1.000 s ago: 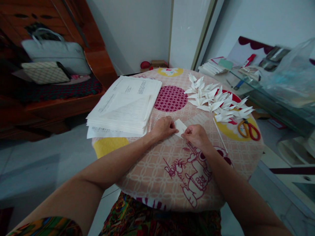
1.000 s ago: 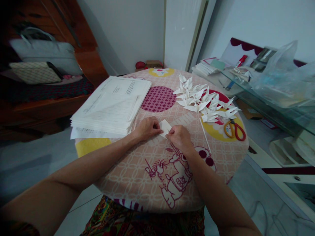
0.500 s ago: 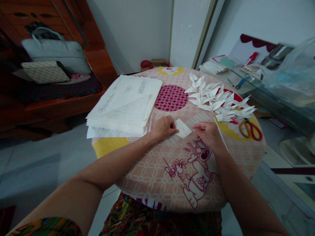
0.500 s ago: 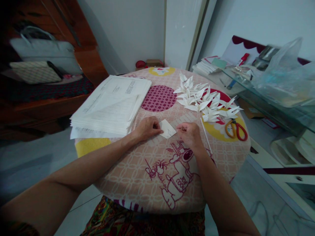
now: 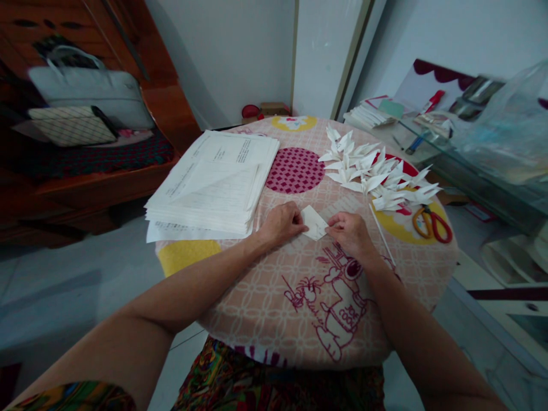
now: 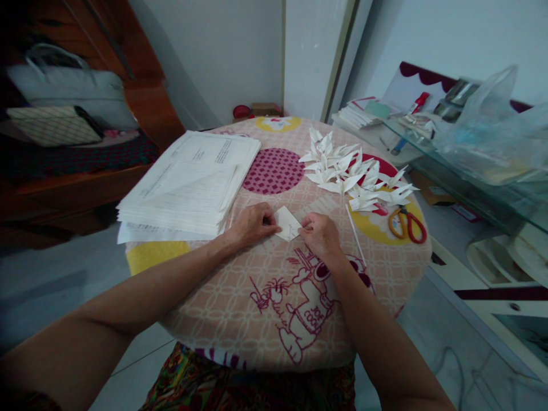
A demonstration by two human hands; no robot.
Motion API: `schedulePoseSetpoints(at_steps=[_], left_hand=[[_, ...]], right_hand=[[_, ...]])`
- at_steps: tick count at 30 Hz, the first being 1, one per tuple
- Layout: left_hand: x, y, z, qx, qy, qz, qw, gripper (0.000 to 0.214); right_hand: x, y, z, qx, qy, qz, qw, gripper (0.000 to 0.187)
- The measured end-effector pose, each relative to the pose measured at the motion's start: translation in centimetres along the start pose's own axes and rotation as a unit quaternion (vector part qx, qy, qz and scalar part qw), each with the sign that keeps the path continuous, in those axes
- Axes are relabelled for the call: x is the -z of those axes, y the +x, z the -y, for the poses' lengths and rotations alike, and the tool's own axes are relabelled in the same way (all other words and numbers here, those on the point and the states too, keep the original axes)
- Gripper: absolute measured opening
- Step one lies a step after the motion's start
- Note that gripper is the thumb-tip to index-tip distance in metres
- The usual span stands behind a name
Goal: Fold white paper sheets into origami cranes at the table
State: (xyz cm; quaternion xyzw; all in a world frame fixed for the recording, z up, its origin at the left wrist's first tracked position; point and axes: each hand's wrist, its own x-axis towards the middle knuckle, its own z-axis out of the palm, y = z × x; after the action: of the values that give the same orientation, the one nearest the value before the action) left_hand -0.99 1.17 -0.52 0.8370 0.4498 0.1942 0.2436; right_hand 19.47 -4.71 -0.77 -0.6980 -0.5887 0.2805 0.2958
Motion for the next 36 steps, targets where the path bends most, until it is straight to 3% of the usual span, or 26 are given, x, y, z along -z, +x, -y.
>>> schedulePoseSetpoints(at_steps=[6, 11, 16, 23, 31, 36], left_hand=[[0.1, 0.0, -0.2, 0.014, 0.004, 0.005, 1.0, 0.019], [0.1, 0.0, -0.3, 0.016, 0.004, 0.003, 1.0, 0.02], [0.2, 0.1, -0.3, 0.016, 0.008, 0.006, 1.0, 0.018], [0.2, 0.2, -0.2, 0.018, 0.017, 0.008, 1.0, 0.015], [3.3, 0.9, 3.9, -0.082, -0.065, 0.079, 0.991, 0.02], [3.9, 0.8, 4.7, -0.068, -0.083, 0.105, 0.989, 0.015]], right_hand=[[0.0, -0.2, 0.4, 0.068, -0.016, -0.054, 0.996, 0.013], [-0.1, -0.2, 0.7, 0.175, 0.028, -0.106, 0.978, 0.013], [-1.0, -0.1, 1.0, 0.241, 0.073, -0.074, 0.965, 0.015], [-2.8, 0.4, 0.4, 0.232, 0.095, 0.023, 0.968, 0.015], [-2.7, 0.1, 0.5, 0.241, 0.043, 0.024, 0.969, 0.021], [-2.8, 0.1, 0.4, 0.24, 0.04, 0.02, 0.97, 0.023]])
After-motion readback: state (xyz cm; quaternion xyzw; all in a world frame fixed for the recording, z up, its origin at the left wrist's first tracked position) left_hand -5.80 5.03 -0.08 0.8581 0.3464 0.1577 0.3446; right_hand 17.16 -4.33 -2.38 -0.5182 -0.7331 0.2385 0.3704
